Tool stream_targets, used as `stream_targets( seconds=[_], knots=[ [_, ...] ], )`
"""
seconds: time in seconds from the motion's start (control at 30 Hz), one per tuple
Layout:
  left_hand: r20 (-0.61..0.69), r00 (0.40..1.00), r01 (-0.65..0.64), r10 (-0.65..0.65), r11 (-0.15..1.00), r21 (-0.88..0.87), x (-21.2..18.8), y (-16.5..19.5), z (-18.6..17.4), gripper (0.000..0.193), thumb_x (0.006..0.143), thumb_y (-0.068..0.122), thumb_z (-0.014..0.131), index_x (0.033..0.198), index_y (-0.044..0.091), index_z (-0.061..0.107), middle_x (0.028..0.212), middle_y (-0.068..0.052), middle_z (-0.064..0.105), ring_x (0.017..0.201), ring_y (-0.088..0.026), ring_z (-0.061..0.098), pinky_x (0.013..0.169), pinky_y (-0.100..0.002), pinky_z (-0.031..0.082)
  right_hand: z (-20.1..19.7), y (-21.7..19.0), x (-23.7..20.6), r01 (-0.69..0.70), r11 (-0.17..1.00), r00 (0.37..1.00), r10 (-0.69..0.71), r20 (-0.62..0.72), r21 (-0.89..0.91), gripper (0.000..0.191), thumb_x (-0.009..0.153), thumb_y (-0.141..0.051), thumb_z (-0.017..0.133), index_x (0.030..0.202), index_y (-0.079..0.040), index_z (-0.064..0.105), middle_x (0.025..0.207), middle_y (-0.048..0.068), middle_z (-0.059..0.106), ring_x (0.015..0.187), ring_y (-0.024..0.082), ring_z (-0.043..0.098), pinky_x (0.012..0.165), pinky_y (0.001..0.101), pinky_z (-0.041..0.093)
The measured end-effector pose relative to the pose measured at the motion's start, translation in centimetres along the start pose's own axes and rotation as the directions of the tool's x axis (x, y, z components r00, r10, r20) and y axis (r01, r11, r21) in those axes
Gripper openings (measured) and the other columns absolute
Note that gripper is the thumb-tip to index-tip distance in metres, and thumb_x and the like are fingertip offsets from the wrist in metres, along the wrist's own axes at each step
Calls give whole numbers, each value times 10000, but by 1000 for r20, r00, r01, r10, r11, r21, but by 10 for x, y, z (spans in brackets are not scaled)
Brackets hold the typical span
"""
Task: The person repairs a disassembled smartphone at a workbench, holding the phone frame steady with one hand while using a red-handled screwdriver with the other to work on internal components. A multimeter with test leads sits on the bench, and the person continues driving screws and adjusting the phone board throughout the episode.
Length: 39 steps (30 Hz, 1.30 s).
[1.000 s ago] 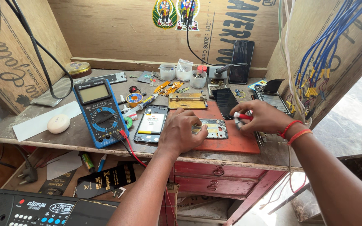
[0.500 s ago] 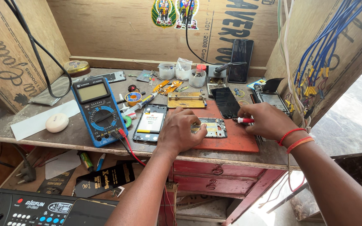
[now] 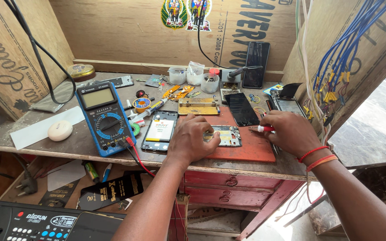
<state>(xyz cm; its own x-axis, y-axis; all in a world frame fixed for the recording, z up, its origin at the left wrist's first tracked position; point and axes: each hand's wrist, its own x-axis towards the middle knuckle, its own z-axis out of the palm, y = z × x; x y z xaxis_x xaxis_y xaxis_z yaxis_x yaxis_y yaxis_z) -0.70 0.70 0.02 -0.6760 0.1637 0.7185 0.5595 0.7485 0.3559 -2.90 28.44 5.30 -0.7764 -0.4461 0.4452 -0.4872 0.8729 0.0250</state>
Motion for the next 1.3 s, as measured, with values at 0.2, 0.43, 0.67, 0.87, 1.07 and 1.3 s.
stream_targets(
  seconds=[0.2,0.43,0.67,0.87,1.07,1.3],
  knots=[
    [7,1000,3,-3,1000,7,-1,-1,-1,259,804,330,744,754,80,786,857,-76,730,956,-256,649,932,-404,483,3,-2,-6,54,995,998,-56,-31,-89,210,805,-202,754,1013,-176,757,980,12,705,833,292,714,726,438,570],
    [4,1000,-5,5,1000,10,0,-1,0,260,800,332,745,756,79,788,861,-75,730,965,-258,647,933,-410,478,8,3,-10,110,988,989,-119,-84,-106,204,788,-207,756,988,-166,762,1008,0,693,787,281,712,680,428,567],
    [-3,1000,3,-3,1000,-1,0,-1,0,257,804,334,742,760,86,791,862,-67,731,961,-252,651,943,-403,479,14,6,-15,124,986,980,-139,-141,-113,143,807,-202,760,938,-143,760,978,-7,688,784,257,714,665,410,563],
    [-13,1000,-24,25,999,20,-1,-2,0,258,802,334,743,778,81,789,868,-76,730,970,-261,650,930,-412,483,17,3,-17,72,997,971,-75,-228,-22,138,792,-152,748,928,-137,770,1021,-15,721,803,273,713,687,403,566],
    [4,1000,-20,20,999,30,0,-1,1,266,808,335,737,847,75,781,899,-76,721,976,-264,646,939,-413,476,16,-4,-13,-9,985,943,66,-326,172,120,873,-162,746,982,-123,778,997,43,734,814,294,708,704,410,552],
    [11,999,-39,38,997,63,0,-1,1,233,839,318,729,901,97,769,933,-74,704,1014,-272,630,943,-423,448,36,-19,-17,-76,965,874,185,-449,251,137,862,-119,761,988,-68,752,1003,99,718,885,347,684,734,434,530]
  ],
)
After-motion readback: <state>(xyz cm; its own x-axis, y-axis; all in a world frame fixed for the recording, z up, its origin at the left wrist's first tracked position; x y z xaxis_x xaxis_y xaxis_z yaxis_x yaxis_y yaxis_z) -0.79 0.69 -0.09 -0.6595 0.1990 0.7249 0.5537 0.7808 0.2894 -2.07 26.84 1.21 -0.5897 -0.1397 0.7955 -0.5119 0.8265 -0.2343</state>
